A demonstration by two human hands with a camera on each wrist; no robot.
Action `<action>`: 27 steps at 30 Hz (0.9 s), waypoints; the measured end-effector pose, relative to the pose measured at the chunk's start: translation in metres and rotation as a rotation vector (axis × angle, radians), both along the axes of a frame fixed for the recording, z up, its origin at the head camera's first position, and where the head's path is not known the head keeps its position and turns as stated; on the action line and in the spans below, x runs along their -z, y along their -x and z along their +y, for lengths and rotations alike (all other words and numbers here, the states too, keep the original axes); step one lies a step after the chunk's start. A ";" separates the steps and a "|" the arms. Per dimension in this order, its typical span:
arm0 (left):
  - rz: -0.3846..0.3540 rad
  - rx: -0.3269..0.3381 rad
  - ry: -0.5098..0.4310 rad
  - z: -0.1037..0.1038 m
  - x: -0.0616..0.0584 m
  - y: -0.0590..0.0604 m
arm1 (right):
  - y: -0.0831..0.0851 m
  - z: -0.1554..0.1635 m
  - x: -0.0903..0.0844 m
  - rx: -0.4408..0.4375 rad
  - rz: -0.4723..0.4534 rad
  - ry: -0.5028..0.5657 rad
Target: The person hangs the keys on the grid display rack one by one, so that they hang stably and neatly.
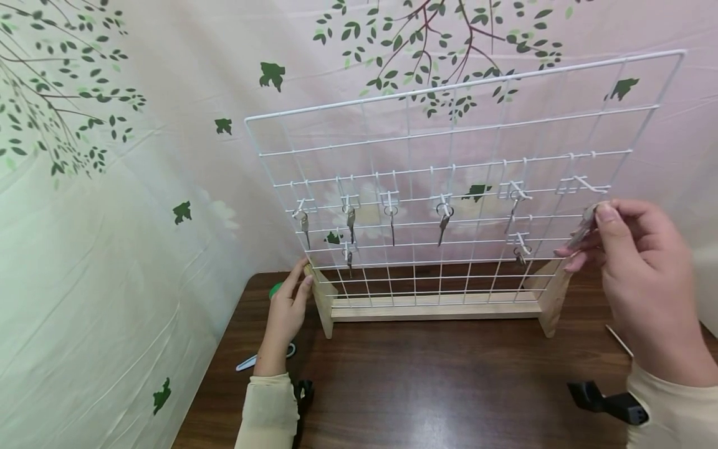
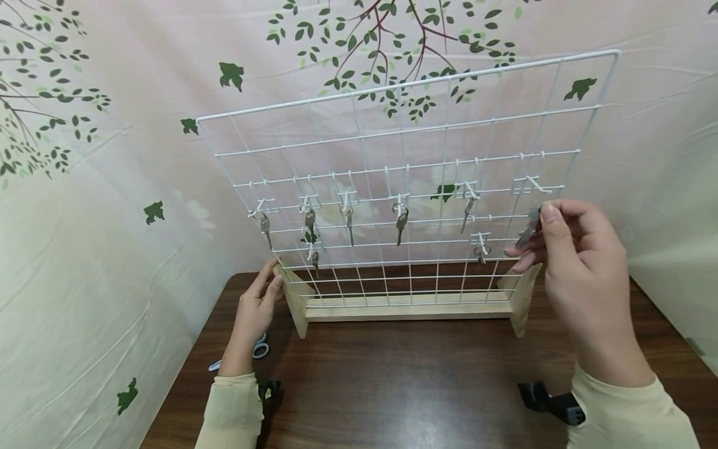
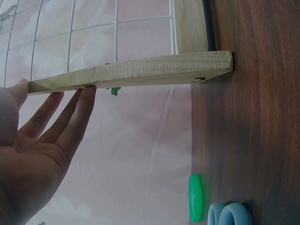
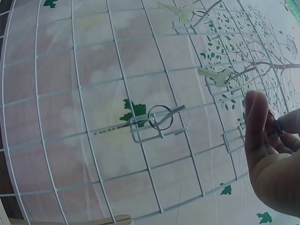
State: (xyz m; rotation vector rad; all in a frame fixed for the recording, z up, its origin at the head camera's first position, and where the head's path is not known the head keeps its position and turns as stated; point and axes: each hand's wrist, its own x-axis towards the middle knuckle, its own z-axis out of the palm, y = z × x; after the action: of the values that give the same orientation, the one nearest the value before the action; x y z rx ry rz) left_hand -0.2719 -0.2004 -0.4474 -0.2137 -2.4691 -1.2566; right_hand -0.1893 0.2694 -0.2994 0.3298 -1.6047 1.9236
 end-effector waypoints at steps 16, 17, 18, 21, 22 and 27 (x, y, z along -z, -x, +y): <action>0.025 -0.015 0.014 -0.008 -0.003 0.004 | 0.022 0.005 0.001 0.000 -0.082 -0.040; 0.023 -0.019 0.017 -0.008 -0.002 0.002 | 0.023 0.005 0.002 -0.001 -0.097 -0.061; 0.018 -0.023 0.019 -0.008 -0.001 0.000 | 0.023 0.006 0.003 0.005 -0.117 -0.094; 0.008 -0.020 0.028 -0.007 0.002 -0.005 | 0.025 0.009 0.008 -0.024 -0.166 -0.126; 0.008 -0.013 0.028 -0.006 0.003 -0.006 | 0.025 0.011 0.010 -0.040 -0.174 -0.118; 0.024 0.007 0.021 -0.004 0.002 -0.003 | 0.032 0.017 0.013 -0.084 -0.164 -0.070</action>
State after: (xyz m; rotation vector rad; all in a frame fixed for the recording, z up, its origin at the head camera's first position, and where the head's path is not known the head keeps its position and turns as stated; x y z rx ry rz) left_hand -0.2687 -0.2040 -0.4491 -0.2419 -2.4638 -1.2242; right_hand -0.2213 0.2865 -0.3119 0.2779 -1.7938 2.0047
